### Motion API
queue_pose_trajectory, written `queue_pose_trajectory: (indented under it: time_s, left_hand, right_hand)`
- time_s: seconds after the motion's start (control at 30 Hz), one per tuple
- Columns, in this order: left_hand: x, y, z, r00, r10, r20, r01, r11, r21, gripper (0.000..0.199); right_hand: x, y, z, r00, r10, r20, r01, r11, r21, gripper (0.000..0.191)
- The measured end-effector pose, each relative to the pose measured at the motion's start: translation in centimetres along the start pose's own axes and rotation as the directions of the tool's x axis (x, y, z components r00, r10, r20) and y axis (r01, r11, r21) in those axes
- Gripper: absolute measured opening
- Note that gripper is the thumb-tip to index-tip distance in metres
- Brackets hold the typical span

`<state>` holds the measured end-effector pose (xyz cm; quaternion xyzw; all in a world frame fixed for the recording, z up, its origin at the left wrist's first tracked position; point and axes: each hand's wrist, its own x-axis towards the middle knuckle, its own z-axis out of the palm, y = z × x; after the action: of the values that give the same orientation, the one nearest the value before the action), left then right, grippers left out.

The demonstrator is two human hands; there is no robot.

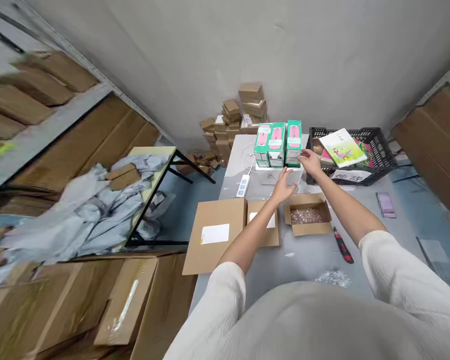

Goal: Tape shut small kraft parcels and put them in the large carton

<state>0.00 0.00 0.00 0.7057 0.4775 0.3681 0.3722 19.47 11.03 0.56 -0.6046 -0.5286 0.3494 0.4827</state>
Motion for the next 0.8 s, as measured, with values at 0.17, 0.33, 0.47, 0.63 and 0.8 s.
queue_pose_trajectory:
  time_s: [0.17, 0.33, 0.47, 0.63, 0.8]
  left_hand:
    - [-0.8, 0.1, 0.0, 0.999, -0.036, -0.003, 0.036, 0.999, 0.004, 0.061]
    - [-2.5, 1.1, 0.0, 0.998, -0.058, 0.012, 0.058, 0.998, 0.018, 0.057]
    - [-4.4, 2.3, -0.1, 0.997, -0.065, 0.033, 0.064, 0.998, 0.021, 0.056]
    - [-7.2, 3.8, 0.7, 0.998, -0.055, 0.039, 0.054, 0.998, 0.024, 0.055]
    - [-10.5, 4.8, 2.8, 0.996, -0.053, 0.071, 0.052, 0.999, 0.004, 0.05]
  right_hand:
    - [-2.2, 0.6, -1.9, 1.0, -0.009, 0.008, 0.009, 1.0, -0.025, 0.057]
    - [-5.4, 0.5, -4.4, 0.999, 0.033, -0.001, -0.033, 0.999, -0.043, 0.054]
    - [-8.3, -0.1, -6.2, 0.999, 0.035, 0.0, -0.035, 0.999, -0.029, 0.048]
    - [-12.7, -0.8, -8.0, 0.999, 0.009, 0.036, -0.007, 0.999, -0.053, 0.04]
    - [-17.9, -0.8, -10.0, 0.997, -0.028, 0.07, 0.034, 0.995, -0.093, 0.038]
